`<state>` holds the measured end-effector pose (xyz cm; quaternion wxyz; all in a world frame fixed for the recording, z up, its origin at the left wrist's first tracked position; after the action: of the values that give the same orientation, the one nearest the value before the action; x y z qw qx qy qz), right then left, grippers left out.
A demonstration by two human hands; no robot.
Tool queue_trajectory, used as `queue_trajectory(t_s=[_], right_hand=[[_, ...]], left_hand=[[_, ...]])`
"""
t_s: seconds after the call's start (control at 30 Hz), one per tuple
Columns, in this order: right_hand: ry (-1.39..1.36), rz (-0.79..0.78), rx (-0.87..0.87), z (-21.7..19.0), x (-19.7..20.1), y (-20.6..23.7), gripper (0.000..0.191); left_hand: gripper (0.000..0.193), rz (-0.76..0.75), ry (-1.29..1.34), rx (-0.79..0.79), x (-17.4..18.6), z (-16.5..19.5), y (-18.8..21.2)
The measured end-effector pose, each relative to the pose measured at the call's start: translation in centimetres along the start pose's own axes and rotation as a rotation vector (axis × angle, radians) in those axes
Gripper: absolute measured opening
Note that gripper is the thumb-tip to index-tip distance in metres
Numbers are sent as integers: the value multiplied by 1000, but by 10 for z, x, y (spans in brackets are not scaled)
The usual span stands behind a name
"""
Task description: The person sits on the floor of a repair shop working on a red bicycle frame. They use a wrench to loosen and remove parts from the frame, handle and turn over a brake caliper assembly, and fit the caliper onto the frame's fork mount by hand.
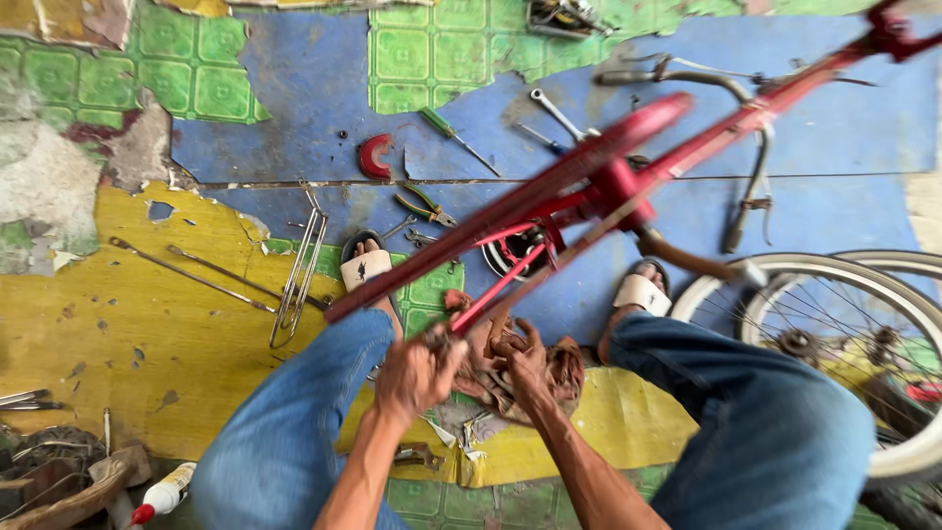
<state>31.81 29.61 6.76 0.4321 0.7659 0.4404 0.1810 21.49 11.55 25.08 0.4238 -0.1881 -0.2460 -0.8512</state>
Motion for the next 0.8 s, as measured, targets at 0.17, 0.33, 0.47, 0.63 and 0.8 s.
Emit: queue_trajectory(t_s=[0.17, 0.33, 0.47, 0.63, 0.8], right_hand=[[-423, -334, -95, -15, -8, 87, 20], [-296, -454, -43, -36, -14, 162, 17], [40, -396, 193, -59, -30, 202, 27], [608, -136, 442, -107, -50, 226, 31], [879, 27, 1320, -159, -60, 253, 23]], left_hand=[[28, 235, -37, -252, 12, 24, 11], [28, 407, 18, -226, 12, 36, 40], [40, 463, 32, -355, 16, 31, 66], [43, 410, 161, -184, 15, 10, 59], [30, 575, 263, -141, 8, 7, 46]])
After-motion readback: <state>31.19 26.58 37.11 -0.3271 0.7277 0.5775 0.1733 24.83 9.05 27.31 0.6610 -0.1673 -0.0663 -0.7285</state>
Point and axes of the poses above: each hand's wrist, its own y-axis away from the middle knuckle, its own x-axis out of the back of the hand, z = x × y, the point moved 5 cm from there along -y, towards the middle knuckle, and after that the axes turned 9 degrees about -x, right-handed, at the moved point
